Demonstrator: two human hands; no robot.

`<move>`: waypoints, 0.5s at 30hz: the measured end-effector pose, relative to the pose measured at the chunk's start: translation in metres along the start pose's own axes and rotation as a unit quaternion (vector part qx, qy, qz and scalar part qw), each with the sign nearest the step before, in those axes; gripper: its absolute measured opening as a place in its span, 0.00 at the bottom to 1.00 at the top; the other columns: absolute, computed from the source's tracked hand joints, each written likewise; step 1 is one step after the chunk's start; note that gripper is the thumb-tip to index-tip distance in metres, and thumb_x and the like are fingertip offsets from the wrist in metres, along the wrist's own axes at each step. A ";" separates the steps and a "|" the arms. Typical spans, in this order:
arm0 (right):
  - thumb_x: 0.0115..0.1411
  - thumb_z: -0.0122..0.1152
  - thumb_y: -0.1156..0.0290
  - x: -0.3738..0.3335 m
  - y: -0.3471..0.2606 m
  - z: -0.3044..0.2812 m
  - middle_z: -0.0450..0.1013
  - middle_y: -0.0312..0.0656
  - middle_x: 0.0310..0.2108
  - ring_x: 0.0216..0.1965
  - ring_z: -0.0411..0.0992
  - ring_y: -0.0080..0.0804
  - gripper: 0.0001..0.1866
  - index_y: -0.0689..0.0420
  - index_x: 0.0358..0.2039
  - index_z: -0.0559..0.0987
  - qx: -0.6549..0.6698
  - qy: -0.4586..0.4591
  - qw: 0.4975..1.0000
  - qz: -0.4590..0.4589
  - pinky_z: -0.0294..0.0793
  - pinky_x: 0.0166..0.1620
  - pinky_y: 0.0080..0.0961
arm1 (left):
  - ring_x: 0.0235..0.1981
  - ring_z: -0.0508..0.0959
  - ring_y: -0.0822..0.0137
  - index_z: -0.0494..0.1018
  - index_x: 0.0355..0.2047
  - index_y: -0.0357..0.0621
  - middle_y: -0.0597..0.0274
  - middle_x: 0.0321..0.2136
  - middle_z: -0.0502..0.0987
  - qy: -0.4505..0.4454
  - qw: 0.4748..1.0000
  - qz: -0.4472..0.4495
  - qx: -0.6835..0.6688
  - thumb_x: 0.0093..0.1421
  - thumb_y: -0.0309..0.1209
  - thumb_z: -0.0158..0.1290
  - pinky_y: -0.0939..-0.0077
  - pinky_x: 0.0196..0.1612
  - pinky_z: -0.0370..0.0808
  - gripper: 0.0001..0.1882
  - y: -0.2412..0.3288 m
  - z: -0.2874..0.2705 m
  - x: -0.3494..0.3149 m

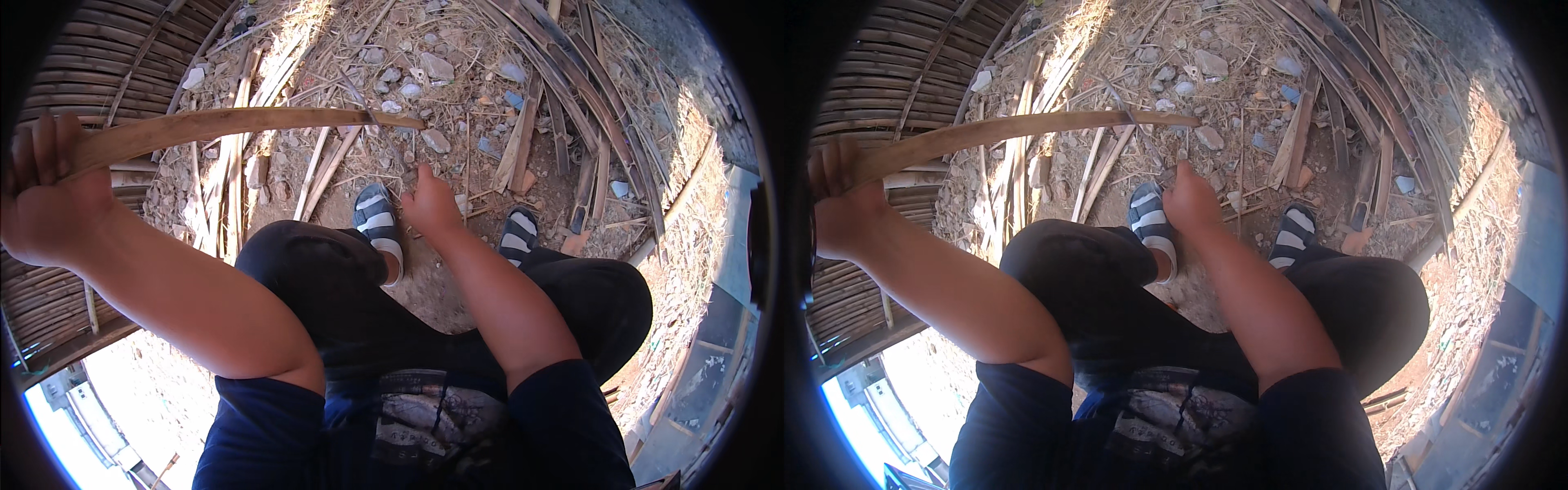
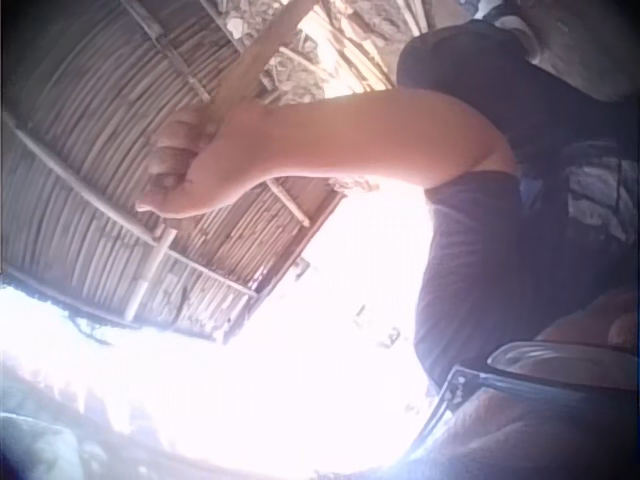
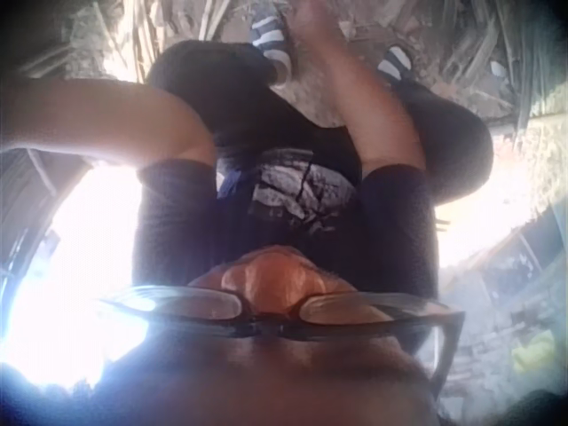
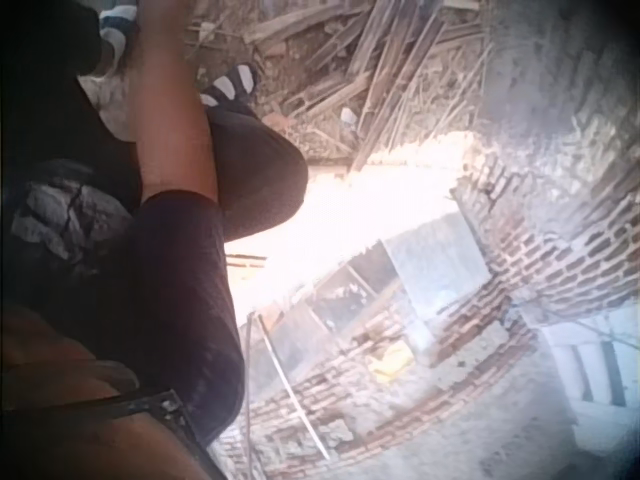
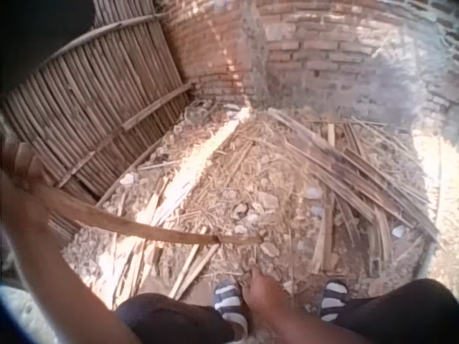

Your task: The person shapes a piece of wood using a large knife by scraping and slicing along its length while sitting on the ground.

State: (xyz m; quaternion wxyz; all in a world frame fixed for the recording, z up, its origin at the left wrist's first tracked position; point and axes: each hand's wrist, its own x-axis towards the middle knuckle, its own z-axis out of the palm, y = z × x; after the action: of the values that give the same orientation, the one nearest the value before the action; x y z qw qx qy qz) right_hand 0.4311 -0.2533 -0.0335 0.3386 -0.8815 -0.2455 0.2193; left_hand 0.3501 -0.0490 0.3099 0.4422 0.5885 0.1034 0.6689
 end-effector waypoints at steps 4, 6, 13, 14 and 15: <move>0.54 0.60 0.69 0.011 0.001 -0.017 0.78 0.59 0.35 0.40 0.77 0.60 0.16 0.61 0.42 0.72 0.007 -0.030 0.999 0.007 0.76 0.43 0.51 | 0.15 0.51 0.72 0.51 0.16 0.53 0.69 0.15 0.48 0.005 1.000 -0.021 -0.001 0.55 0.34 0.47 0.76 0.20 0.51 0.17 -0.007 -0.011 0.012; 0.54 0.60 0.69 0.004 -0.014 -0.025 0.78 0.59 0.35 0.40 0.77 0.60 0.15 0.61 0.42 0.73 0.029 -0.013 0.999 0.009 0.76 0.43 0.51 | 0.15 0.51 0.72 0.51 0.16 0.53 0.69 0.15 0.47 -0.002 0.999 -0.029 -0.022 0.56 0.34 0.47 0.76 0.20 0.51 0.17 -0.009 -0.016 0.015; 0.52 0.63 0.68 -0.004 -0.056 -0.035 0.76 0.60 0.28 0.35 0.76 0.62 0.19 0.64 0.41 0.73 0.136 0.168 0.961 -0.172 0.74 0.39 0.52 | 0.16 0.53 0.69 0.52 0.18 0.51 0.63 0.17 0.50 -0.052 0.997 0.019 0.053 0.58 0.37 0.39 0.75 0.20 0.53 0.14 -0.008 -0.014 0.015; 0.51 0.63 0.68 -0.005 -0.037 -0.018 0.76 0.60 0.28 0.36 0.76 0.62 0.19 0.64 0.42 0.73 0.102 0.116 0.983 -0.101 0.75 0.39 0.52 | 0.16 0.53 0.69 0.52 0.18 0.51 0.64 0.17 0.50 -0.113 0.994 -0.012 -0.001 0.58 0.37 0.40 0.75 0.20 0.53 0.14 -0.014 -0.037 0.037; 0.51 0.63 0.68 -0.004 -0.009 0.004 0.76 0.60 0.29 0.36 0.76 0.61 0.19 0.65 0.42 0.73 0.065 0.066 0.995 -0.034 0.75 0.39 0.51 | 0.16 0.53 0.70 0.52 0.18 0.51 0.65 0.16 0.50 -0.084 0.996 -0.022 -0.015 0.58 0.37 0.41 0.76 0.20 0.53 0.14 -0.011 -0.032 0.037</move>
State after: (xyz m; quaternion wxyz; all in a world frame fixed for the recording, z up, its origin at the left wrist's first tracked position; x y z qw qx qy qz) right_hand 0.4235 -0.2473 -0.0286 0.4175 -0.8614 -0.2376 0.1648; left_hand 0.3301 -0.0045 0.3194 0.4726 0.6334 0.0694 0.6088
